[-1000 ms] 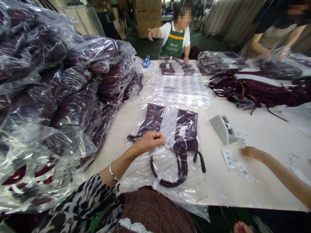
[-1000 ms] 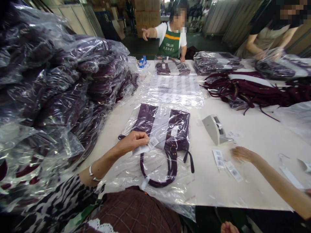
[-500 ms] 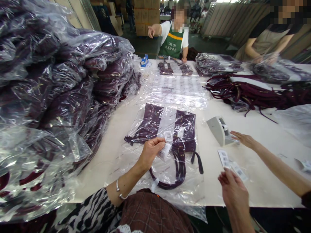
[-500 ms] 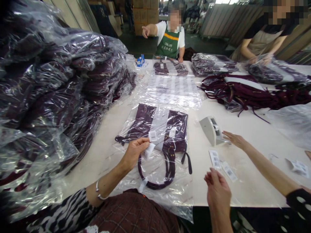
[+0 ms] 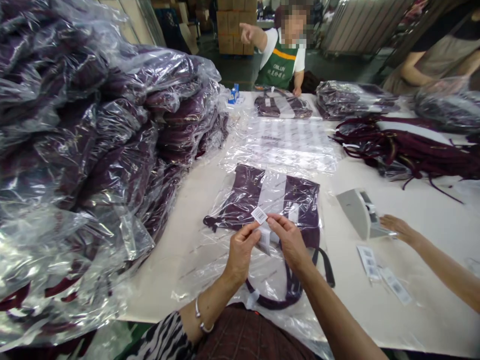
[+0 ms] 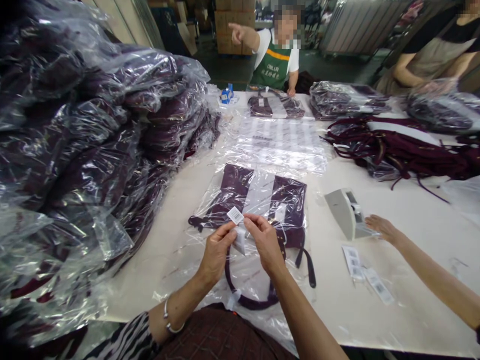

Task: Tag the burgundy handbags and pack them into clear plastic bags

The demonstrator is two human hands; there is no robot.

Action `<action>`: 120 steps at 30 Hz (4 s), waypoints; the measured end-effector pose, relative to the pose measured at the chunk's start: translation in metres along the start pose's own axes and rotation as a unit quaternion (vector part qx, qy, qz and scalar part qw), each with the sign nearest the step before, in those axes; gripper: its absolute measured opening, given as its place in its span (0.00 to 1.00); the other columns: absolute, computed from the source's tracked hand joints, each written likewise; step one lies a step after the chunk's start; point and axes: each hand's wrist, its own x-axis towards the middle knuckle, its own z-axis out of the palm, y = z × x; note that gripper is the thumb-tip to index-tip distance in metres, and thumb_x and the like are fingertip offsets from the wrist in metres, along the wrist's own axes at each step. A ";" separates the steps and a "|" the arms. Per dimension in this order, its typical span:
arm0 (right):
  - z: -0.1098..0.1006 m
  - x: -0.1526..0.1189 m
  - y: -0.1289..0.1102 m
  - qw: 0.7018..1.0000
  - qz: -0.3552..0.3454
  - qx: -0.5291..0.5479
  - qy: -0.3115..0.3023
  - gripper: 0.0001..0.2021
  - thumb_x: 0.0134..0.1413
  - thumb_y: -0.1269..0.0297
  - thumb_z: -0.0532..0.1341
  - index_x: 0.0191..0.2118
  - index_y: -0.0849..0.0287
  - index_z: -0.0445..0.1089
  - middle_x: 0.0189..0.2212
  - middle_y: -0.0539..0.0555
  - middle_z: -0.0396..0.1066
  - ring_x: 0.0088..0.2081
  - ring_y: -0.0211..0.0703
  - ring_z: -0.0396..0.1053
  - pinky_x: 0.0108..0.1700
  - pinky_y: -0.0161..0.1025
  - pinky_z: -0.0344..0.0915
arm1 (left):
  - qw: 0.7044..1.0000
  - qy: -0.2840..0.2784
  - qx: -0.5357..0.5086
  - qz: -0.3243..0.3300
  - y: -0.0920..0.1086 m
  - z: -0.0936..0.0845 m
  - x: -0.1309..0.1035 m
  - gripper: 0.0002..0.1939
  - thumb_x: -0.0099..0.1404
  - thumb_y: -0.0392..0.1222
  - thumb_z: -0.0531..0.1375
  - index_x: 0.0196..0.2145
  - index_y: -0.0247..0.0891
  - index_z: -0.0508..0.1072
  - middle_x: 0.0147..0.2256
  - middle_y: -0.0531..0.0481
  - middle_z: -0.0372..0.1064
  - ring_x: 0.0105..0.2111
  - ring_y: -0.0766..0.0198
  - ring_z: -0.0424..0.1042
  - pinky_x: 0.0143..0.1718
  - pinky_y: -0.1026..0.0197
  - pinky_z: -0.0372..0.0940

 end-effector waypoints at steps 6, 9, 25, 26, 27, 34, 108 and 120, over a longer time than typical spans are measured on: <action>0.014 0.022 0.001 0.999 0.033 0.032 -0.020 0.18 0.45 0.50 0.71 0.39 0.56 0.76 0.35 0.51 0.77 0.34 0.42 0.71 0.38 0.37 0.66 | 0.999 0.033 -0.006 -0.014 -0.007 -0.008 0.012 0.18 0.59 0.44 0.66 0.47 0.38 0.78 0.47 0.48 0.76 0.47 0.56 0.72 0.51 0.58 0.64; 0.019 0.033 -0.001 0.999 0.029 0.032 -0.026 0.17 0.46 0.51 0.70 0.39 0.56 0.76 0.36 0.51 0.77 0.36 0.43 0.71 0.41 0.38 0.65 | 0.998 0.047 -0.013 -0.033 -0.010 -0.011 0.018 0.19 0.58 0.44 0.67 0.47 0.38 0.78 0.46 0.47 0.77 0.46 0.57 0.73 0.50 0.58 0.65; 0.022 0.137 -0.009 0.962 -0.142 -0.230 0.036 0.12 0.48 0.52 0.68 0.27 0.55 0.77 0.50 0.57 0.72 0.53 0.52 0.68 0.60 0.49 0.55 | 0.986 0.020 -0.106 -0.130 -0.030 -0.029 0.063 0.37 0.52 0.47 0.71 0.58 0.39 0.68 0.28 0.54 0.69 0.26 0.68 0.67 0.29 0.67 0.61; 0.017 0.154 -0.015 0.959 -0.140 -0.242 0.040 0.12 0.46 0.51 0.68 0.27 0.55 0.77 0.52 0.57 0.71 0.53 0.53 0.67 0.61 0.50 0.54 | 0.985 0.025 -0.103 -0.137 -0.034 -0.034 0.067 0.38 0.52 0.48 0.71 0.59 0.39 0.66 0.27 0.55 0.68 0.26 0.68 0.66 0.28 0.67 0.60; 0.013 0.173 -0.020 0.956 -0.135 -0.258 0.037 0.13 0.45 0.51 0.69 0.26 0.55 0.77 0.54 0.57 0.70 0.54 0.54 0.67 0.61 0.51 0.53 | 0.985 0.028 -0.094 -0.142 -0.038 -0.039 0.072 0.40 0.52 0.48 0.71 0.60 0.39 0.65 0.26 0.56 0.66 0.25 0.68 0.66 0.28 0.67 0.59; -0.007 0.281 -0.027 0.946 -0.081 -0.312 -0.038 0.15 0.39 0.49 0.71 0.29 0.55 0.80 0.62 0.57 0.62 0.65 0.60 0.55 0.66 0.54 0.43 | 0.976 0.078 -0.066 -0.191 -0.056 -0.086 0.091 0.36 0.54 0.49 0.70 0.59 0.41 0.65 0.28 0.54 0.69 0.28 0.67 0.68 0.32 0.65 0.60; 0.041 0.308 0.026 0.848 -0.284 -0.447 0.024 0.31 0.63 0.50 0.54 0.65 0.63 0.57 0.67 0.64 0.52 0.69 0.56 0.43 0.68 0.59 0.35 | 0.989 0.119 0.080 -0.035 0.024 -0.067 0.134 0.28 0.59 0.46 0.65 0.56 0.40 0.66 0.32 0.55 0.69 0.29 0.70 0.69 0.31 0.69 0.64; -0.041 0.008 0.072 0.995 0.034 0.085 0.045 0.20 0.46 0.46 0.68 0.34 0.59 0.73 0.28 0.49 0.73 0.29 0.38 0.68 0.37 0.38 0.67 | 0.959 -0.095 0.260 0.055 -0.045 0.028 0.058 0.23 0.65 0.44 0.59 0.57 0.41 0.68 0.56 0.44 0.69 0.52 0.56 0.70 0.56 0.54 0.62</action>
